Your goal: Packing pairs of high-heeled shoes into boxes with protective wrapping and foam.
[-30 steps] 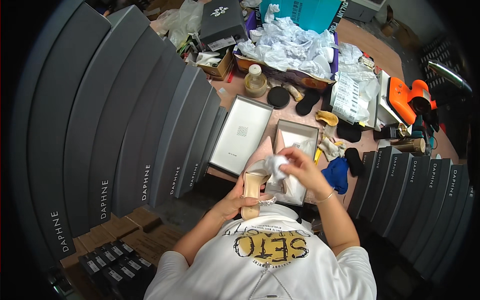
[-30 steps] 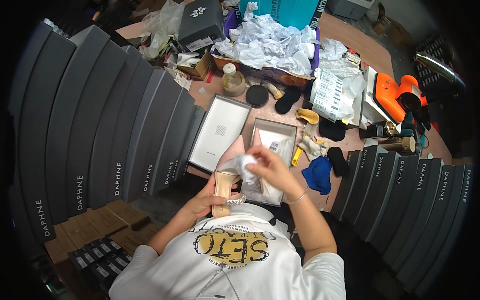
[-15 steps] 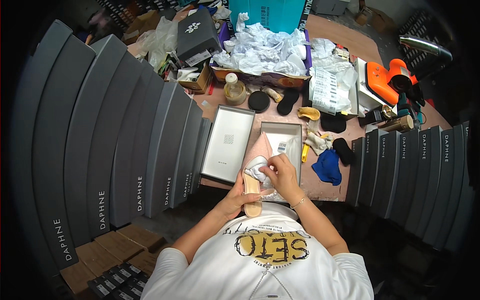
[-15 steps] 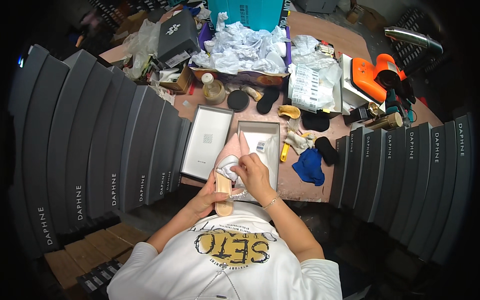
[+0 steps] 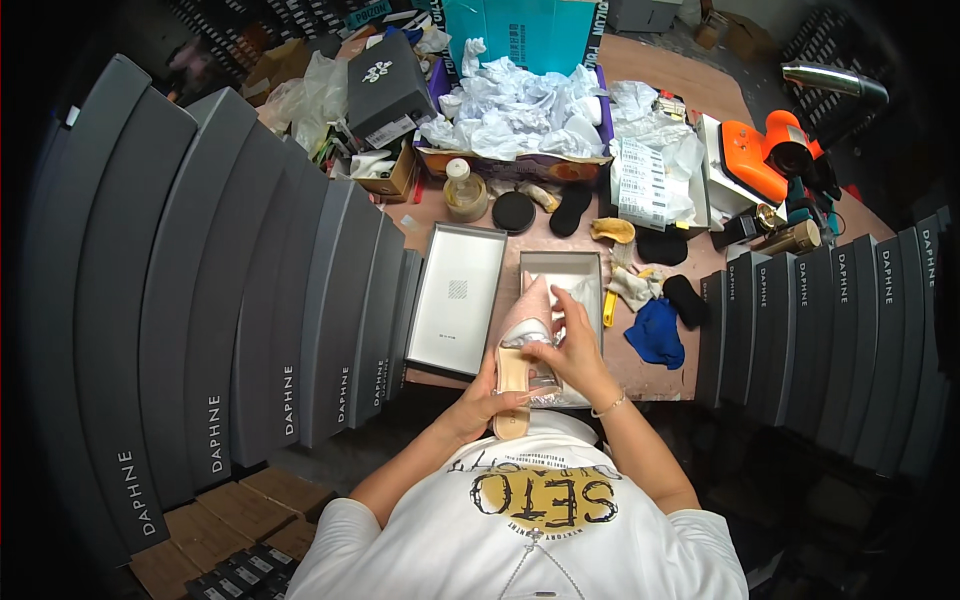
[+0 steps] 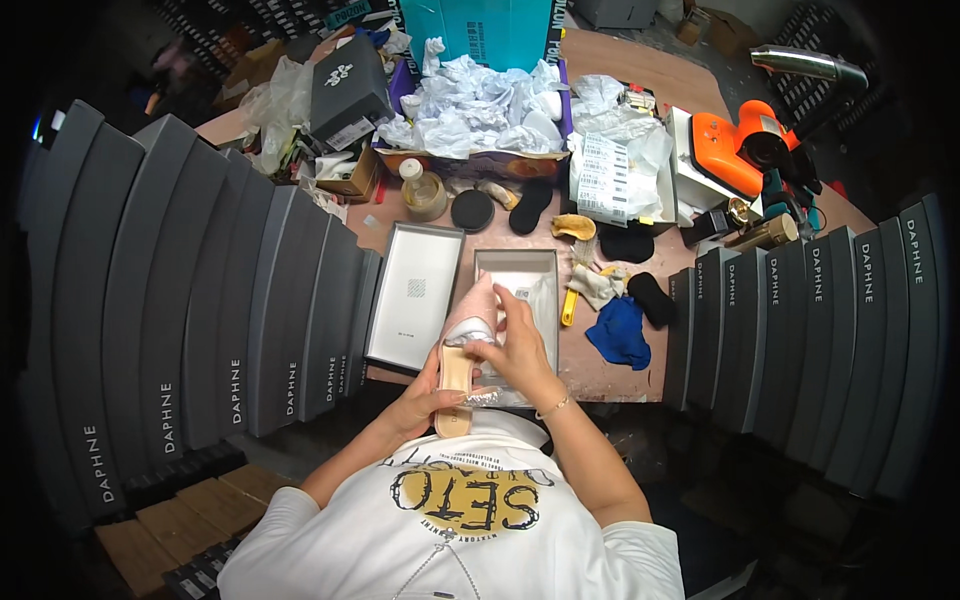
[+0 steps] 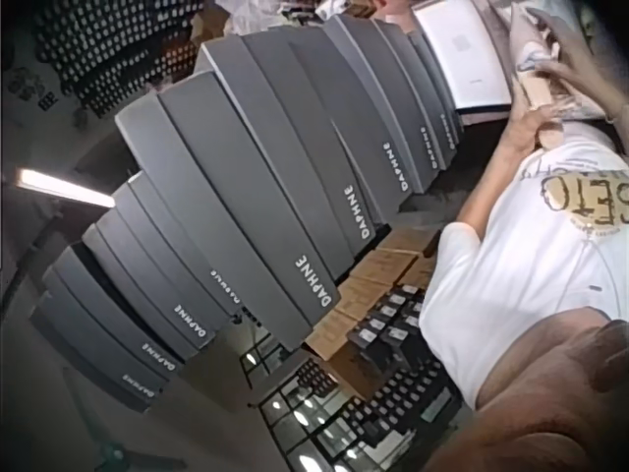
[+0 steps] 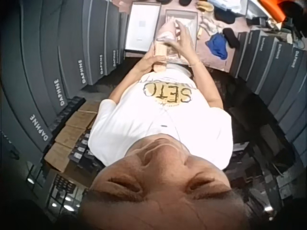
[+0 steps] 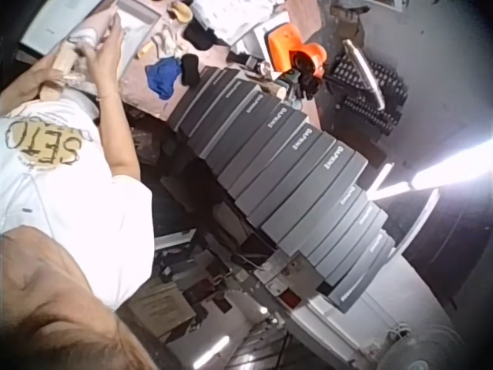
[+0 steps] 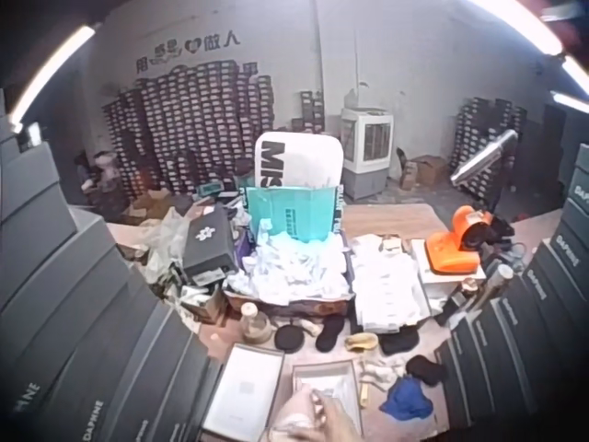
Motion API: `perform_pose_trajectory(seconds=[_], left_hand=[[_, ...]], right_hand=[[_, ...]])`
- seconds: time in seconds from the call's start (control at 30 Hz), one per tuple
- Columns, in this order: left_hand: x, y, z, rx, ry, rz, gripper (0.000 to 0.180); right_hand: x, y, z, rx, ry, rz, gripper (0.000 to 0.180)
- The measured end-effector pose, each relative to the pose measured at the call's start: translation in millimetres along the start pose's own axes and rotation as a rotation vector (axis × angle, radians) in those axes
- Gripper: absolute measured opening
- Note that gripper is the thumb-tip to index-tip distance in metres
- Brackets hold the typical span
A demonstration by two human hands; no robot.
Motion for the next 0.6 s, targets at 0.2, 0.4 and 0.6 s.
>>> perform_pose_trajectory(seconds=[0.2,0.4,0.6], left_hand=[[-9,12,3,0.081,-0.009,-0.07,0.089],[60,78,-22,0.326,-0.265,-0.144,0.082],[31,71,-35,0.355,-0.102,-0.408,0.073]], right_hand=[[26,-36,-8,-0.061,-0.028,0.099,0.072],[95,1,25,-0.139,-0.32,0.059,0.065],[111,-45,53,-0.189,-0.28,0.419,0.039]])
Point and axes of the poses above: each hand's wrist, its own z-axis away from the middle knuckle, its own y-axis out of the back of the hand, x = y × z, the point moved 9 cm from there along -z, towards the middle knuckle, and after that the axes turned 3 degrees about -y, right-handed, at the moved point
